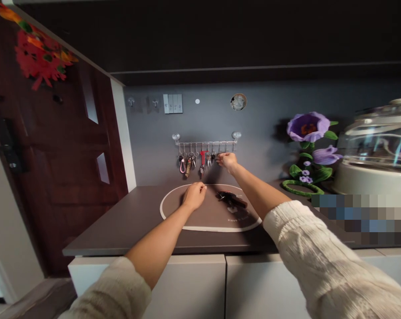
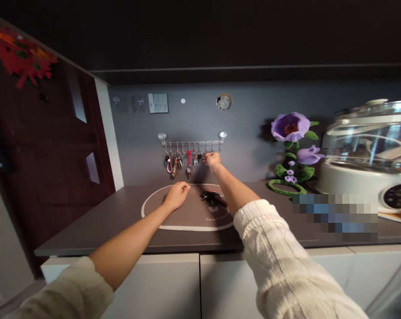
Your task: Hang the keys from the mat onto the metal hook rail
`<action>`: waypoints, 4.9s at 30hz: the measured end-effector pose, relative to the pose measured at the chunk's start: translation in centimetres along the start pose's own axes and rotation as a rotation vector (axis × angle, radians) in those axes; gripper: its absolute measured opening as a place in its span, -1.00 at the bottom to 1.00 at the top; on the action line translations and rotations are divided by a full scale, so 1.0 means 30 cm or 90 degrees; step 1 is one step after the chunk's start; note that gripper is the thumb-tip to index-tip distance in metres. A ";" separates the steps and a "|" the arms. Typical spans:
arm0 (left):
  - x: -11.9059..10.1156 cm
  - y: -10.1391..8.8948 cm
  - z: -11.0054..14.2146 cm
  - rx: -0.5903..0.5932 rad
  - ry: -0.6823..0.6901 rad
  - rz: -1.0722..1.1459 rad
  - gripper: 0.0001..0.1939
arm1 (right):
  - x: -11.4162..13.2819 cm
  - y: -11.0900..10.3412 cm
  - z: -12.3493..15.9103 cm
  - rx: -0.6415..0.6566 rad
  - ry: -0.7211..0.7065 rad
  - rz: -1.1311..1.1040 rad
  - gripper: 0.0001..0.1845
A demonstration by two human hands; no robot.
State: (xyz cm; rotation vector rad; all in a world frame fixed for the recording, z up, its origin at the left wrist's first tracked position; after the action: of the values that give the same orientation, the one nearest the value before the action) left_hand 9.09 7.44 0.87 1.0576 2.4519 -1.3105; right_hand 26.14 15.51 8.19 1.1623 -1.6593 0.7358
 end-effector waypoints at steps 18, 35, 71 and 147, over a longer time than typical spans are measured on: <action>-0.104 0.009 -0.016 0.069 0.028 0.109 -0.85 | -0.072 -0.155 0.295 0.176 -0.009 -0.003 -0.96; -0.162 0.108 0.030 0.164 0.163 -0.054 -0.93 | -0.081 -0.163 0.345 0.223 -0.286 0.538 -0.83; -0.116 0.018 -0.026 0.009 0.043 0.190 -0.87 | -0.082 -0.138 0.337 0.246 -0.206 0.291 -0.85; -0.074 0.057 -0.030 -0.065 0.018 0.096 -0.78 | 0.054 -0.050 0.003 0.079 -0.010 -0.178 -0.89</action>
State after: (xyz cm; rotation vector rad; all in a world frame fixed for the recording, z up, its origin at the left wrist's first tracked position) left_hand 12.01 7.63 1.27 1.2158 2.3784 -1.1202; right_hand 27.34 14.31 9.59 1.4560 -1.4401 0.6599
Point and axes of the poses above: each hand's wrist, its own z-axis away from the middle knuckle, its own y-axis out of the palm, x = y × z, the point moved 8 cm from there along -z, towards the middle knuckle, and after that the axes turned 5 degrees about -y, right-handed, at the moved point
